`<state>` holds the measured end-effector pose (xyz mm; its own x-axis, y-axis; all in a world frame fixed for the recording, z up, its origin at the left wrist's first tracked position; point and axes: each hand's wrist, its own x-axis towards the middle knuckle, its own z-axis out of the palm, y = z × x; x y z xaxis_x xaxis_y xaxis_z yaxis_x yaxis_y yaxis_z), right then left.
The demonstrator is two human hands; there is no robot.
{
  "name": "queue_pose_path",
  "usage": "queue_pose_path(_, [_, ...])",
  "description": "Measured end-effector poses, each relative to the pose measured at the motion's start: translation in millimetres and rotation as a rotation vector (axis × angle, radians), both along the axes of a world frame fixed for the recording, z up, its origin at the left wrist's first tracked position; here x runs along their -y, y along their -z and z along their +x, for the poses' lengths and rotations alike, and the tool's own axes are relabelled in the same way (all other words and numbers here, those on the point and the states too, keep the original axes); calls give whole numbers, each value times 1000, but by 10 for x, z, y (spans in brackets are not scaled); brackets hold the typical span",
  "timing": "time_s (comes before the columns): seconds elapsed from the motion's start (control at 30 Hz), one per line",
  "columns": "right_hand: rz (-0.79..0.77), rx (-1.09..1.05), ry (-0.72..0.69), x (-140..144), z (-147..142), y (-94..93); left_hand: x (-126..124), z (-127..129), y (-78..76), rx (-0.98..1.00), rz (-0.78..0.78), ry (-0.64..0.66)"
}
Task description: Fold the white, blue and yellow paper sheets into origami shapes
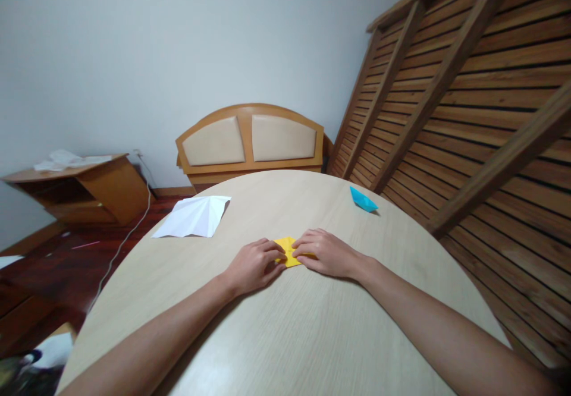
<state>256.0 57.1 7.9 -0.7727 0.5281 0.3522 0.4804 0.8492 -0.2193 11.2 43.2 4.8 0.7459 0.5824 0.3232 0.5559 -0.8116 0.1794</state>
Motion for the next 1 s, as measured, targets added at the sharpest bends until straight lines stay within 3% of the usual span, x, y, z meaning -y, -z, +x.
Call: queue_pose_path(1.0, [-86, 6, 52, -12, -18, 9, -52, -24, 80, 65, -34, -113])
